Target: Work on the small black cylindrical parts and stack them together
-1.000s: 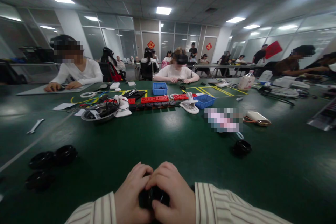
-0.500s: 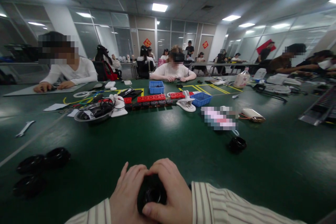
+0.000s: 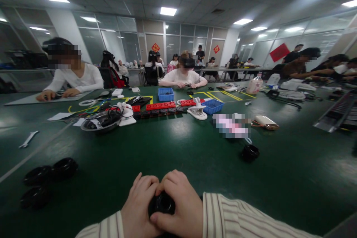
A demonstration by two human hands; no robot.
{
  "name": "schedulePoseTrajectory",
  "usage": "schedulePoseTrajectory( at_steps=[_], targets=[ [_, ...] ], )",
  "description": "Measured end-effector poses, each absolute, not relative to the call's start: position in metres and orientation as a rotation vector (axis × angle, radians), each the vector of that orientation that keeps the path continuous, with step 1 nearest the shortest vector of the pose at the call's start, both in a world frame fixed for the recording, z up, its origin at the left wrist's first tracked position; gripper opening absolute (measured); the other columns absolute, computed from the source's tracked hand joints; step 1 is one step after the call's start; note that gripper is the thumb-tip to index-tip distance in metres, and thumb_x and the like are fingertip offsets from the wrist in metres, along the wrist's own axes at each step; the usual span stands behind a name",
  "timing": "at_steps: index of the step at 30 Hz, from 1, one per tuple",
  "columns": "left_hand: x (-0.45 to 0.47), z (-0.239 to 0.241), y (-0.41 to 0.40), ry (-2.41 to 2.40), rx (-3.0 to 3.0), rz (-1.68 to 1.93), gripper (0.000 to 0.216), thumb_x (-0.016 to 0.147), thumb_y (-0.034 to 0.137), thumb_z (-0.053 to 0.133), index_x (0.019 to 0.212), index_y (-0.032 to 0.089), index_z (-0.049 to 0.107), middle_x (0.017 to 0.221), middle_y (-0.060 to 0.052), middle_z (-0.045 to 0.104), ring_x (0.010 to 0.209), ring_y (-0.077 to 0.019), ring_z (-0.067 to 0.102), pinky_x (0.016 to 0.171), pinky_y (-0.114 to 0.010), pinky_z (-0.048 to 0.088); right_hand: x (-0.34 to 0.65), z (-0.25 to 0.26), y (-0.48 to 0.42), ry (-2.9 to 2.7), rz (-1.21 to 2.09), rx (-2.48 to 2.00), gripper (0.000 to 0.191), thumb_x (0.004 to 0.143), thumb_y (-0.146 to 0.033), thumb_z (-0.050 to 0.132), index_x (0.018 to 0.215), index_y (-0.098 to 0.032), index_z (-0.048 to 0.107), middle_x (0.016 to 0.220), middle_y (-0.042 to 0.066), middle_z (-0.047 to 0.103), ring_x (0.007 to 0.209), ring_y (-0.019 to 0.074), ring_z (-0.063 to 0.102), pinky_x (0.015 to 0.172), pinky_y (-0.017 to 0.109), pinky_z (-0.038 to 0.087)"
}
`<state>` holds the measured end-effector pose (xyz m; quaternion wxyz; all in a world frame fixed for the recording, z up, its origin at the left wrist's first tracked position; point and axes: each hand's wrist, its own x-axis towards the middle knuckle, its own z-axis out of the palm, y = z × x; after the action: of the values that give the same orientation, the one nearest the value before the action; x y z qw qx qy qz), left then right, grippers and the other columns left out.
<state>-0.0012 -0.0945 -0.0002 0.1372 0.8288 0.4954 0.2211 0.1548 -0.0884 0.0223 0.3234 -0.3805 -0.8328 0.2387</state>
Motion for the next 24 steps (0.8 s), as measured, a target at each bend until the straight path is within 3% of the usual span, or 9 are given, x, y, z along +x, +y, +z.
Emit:
schedulePoseTrajectory(
  at_steps=[3, 8, 11, 14, 18, 21, 24],
  targets=[
    [-0.006, 0.008, -0.088, 1.198, 2.352, 0.571, 0.025, 0.05, 0.019, 0.06, 0.075, 0.018, 0.054, 0.09, -0.003, 0.05, 0.088, -0.0226, 0.049, 0.086, -0.04, 0.041, 0.156, 0.022, -0.087, -2.207, 0.663, -0.772, 0.023, 0.06, -0.021, 0.062, 0.082, -0.019, 0.056, 0.082, 0.001, 0.058, 0.082, 0.0165, 0.049, 0.077, 0.03, 0.037],
    [-0.015, 0.01, -0.077, 1.006, 2.381, 0.559, 0.029, 0.052, 0.018, 0.063, 0.081, 0.019, 0.058, 0.094, -0.003, 0.049, 0.092, -0.0222, 0.048, 0.08, -0.033, 0.044, 0.155, 0.024, -0.09, -2.266, 0.716, -0.489, 0.03, 0.056, -0.014, 0.039, 0.079, -0.02, 0.057, 0.079, 0.001, 0.065, 0.081, 0.0167, 0.054, 0.085, 0.033, 0.037],
    [-0.018, 0.006, -0.076, 1.022, 2.426, 0.536, 0.044, 0.054, 0.027, 0.067, 0.097, 0.021, 0.057, 0.099, -0.004, 0.051, 0.095, -0.024, 0.049, 0.087, -0.04, 0.042, 0.155, 0.03, -0.091, -2.246, 0.735, -0.441, 0.038, 0.055, -0.015, 0.039, 0.087, -0.019, 0.058, 0.087, 0.003, 0.066, 0.087, 0.0173, 0.055, 0.089, 0.034, 0.035],
    [-0.018, 0.0, -0.081, 1.16, 2.478, 0.59, 0.077, 0.048, 0.045, 0.073, 0.117, 0.021, 0.047, 0.113, -0.008, 0.051, 0.107, -0.0302, 0.045, 0.1, -0.055, 0.024, 0.156, 0.034, -0.091, -2.186, 0.728, -0.498, 0.039, 0.061, -0.02, 0.045, 0.1, -0.018, 0.054, 0.101, 0.006, 0.061, 0.096, 0.0189, 0.052, 0.092, 0.036, 0.033],
    [-0.013, -0.007, -0.093, 1.362, 2.472, 0.685, 0.103, 0.032, 0.059, 0.076, 0.12, 0.019, 0.04, 0.117, -0.011, 0.051, 0.111, -0.0344, 0.043, 0.101, -0.062, 0.015, 0.156, 0.031, -0.092, -2.072, 0.69, -0.76, 0.038, 0.068, -0.038, 0.058, 0.099, -0.017, 0.052, 0.097, 0.007, 0.056, 0.09, 0.0208, 0.049, 0.083, 0.037, 0.036],
    [-0.006, -0.008, -0.102, 1.492, 2.431, 0.706, 0.097, 0.028, 0.058, 0.077, 0.111, 0.018, 0.046, 0.108, -0.01, 0.054, 0.104, -0.0342, 0.048, 0.101, -0.063, 0.015, 0.155, 0.028, -0.093, -2.084, 0.669, -0.943, 0.044, 0.06, -0.044, 0.069, 0.09, -0.016, 0.053, 0.089, 0.005, 0.054, 0.082, 0.02, 0.047, 0.075, 0.035, 0.037],
    [0.0, -0.003, -0.106, 1.567, 2.401, 0.698, 0.069, 0.038, 0.054, 0.075, 0.094, 0.019, 0.054, 0.093, -0.006, 0.056, 0.093, -0.03, 0.053, 0.1, -0.062, 0.018, 0.153, 0.027, -0.093, -2.141, 0.626, -1.053, 0.037, 0.058, -0.038, 0.074, 0.08, -0.017, 0.052, 0.082, 0.003, 0.053, 0.078, 0.0184, 0.047, 0.072, 0.032, 0.037]
  ],
)
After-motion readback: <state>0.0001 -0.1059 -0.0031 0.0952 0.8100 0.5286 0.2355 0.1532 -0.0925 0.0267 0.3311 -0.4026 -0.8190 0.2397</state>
